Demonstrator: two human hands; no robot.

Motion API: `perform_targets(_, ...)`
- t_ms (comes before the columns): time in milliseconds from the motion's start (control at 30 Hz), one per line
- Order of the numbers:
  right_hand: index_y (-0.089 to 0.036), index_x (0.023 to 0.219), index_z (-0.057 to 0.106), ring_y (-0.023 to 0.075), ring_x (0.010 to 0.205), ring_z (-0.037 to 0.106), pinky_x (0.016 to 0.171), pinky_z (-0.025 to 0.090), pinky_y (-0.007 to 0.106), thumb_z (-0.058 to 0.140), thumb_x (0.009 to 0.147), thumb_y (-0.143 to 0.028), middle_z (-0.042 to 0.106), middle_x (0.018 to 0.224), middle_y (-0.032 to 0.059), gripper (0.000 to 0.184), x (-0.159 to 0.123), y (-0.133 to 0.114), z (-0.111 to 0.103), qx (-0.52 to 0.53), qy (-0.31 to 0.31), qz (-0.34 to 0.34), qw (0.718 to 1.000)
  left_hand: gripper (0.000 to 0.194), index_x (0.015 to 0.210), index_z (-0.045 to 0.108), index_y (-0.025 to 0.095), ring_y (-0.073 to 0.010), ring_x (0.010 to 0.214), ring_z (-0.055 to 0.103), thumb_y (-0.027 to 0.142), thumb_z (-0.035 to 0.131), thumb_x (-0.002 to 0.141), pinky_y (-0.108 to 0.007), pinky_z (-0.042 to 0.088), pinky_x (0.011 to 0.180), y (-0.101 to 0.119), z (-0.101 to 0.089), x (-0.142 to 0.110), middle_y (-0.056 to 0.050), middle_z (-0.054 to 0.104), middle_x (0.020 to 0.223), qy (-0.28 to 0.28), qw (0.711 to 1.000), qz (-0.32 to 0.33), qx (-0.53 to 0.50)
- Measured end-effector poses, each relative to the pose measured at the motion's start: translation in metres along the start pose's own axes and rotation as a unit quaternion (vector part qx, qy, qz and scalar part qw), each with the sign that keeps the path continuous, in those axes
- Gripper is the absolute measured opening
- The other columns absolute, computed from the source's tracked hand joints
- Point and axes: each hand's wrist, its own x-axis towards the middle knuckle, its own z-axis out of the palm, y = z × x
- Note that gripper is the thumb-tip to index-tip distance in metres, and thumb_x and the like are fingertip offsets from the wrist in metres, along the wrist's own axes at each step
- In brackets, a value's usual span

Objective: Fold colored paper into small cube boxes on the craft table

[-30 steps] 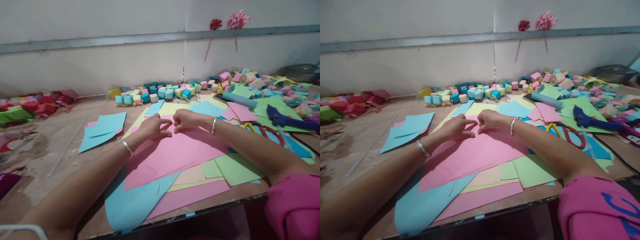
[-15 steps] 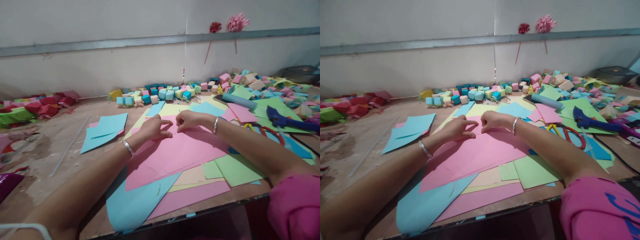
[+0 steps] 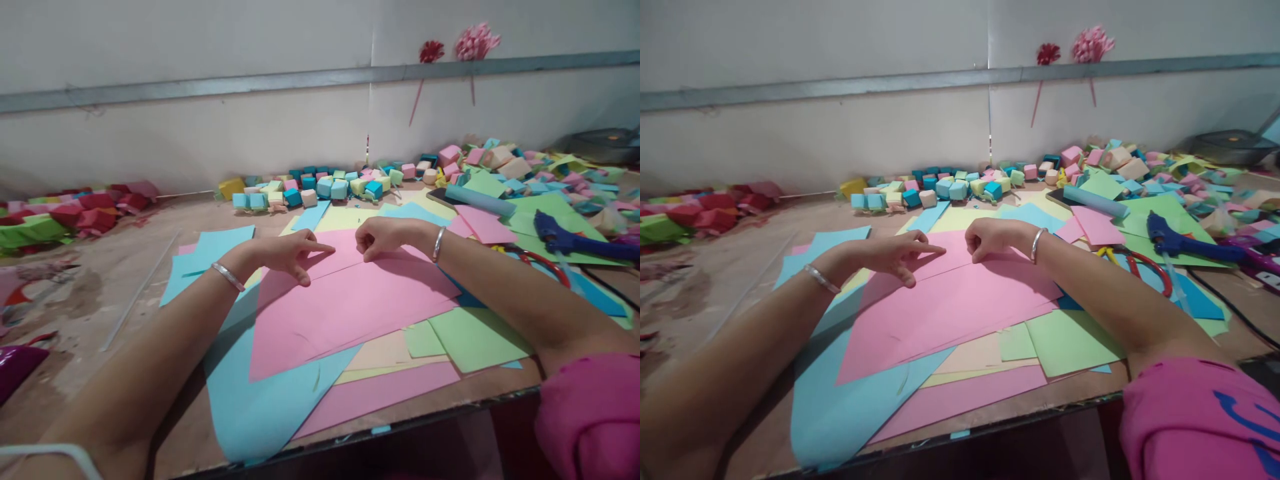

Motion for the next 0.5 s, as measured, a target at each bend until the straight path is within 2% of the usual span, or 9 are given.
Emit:
perform_targets(100,-0.016,0.082,0.067,0.012,0.064,0.055,0.054,0.039,0.023,0.068,0.069,-0.018,0.066,0.074,0.0015,0.013,-0.005,-0.001,-0.006,-0.016,-0.011,-0.013,1.0,0.09,0.142,0.042,0.04,-0.0151,0.078,0.046,0.053,0.081,0.062,-0.024,0.04,0.07,-0.006,-0.002,-0.003,-0.004,0.046,0.106,-0.024,1.0,0.011,-0.01)
perform_targets(233,-0.017,0.084,0.068,0.012,0.066,0.056,0.056,0.039,0.023,0.064,0.069,-0.011,0.068,0.079,0.002,0.017,-0.012,-0.015,-0.006,-0.048,-0.002,-0.006,0.999,0.091,0.14,0.044,0.04,-0.0151,0.078,0.047,0.051,0.083,0.059,-0.023,0.04,0.07,-0.008,-0.003,-0.003,-0.003,0.048,0.106,-0.019,1.0,0.009,-0.023)
perform_targets(300,-0.017,0.079,0.068,0.012,0.062,0.054,0.053,0.036,0.024,0.063,0.076,-0.02,0.067,0.073,0.0023,0.007,-0.011,-0.031,0.005,-0.077,0.045,0.015,0.996,0.091,0.14,0.045,0.04,-0.0155,0.079,0.048,0.05,0.084,0.058,-0.024,0.041,0.071,-0.008,-0.003,-0.003,-0.003,0.048,0.105,-0.015,0.999,0.01,-0.029)
perform_targets(367,-0.016,0.078,0.066,0.0133,0.062,0.053,0.053,0.034,0.026,0.056,0.085,-0.034,0.066,0.074,0.0049,0.022,-0.006,-0.049,0.022,-0.095,0.103,0.028,0.99,0.091,0.14,0.045,0.039,-0.0168,0.083,0.048,0.049,0.084,0.059,-0.024,0.042,0.073,-0.008,-0.003,-0.003,-0.003,0.047,0.104,-0.018,0.999,0.01,-0.028)
perform_targets(433,-0.016,0.079,0.066,0.0155,0.066,0.054,0.054,0.032,0.028,0.055,0.087,-0.04,0.067,0.078,0.0074,0.028,-0.001,-0.061,0.036,-0.11,0.136,0.038,0.984,0.091,0.141,0.044,0.04,-0.0175,0.085,0.048,0.048,0.084,0.059,-0.024,0.042,0.074,-0.007,-0.003,-0.004,-0.003,0.046,0.104,-0.022,0.999,0.009,-0.028)
perform_targets(500,-0.016,0.077,0.066,0.0166,0.067,0.054,0.054,0.031,0.028,0.062,0.082,-0.043,0.067,0.079,0.0078,0.028,0.002,-0.063,0.041,-0.122,0.147,0.046,0.981,0.091,0.141,0.043,0.04,-0.0172,0.085,0.048,0.047,0.084,0.06,-0.024,0.042,0.074,-0.006,-0.003,-0.004,-0.003,0.046,0.105,-0.022,0.999,0.005,-0.035)
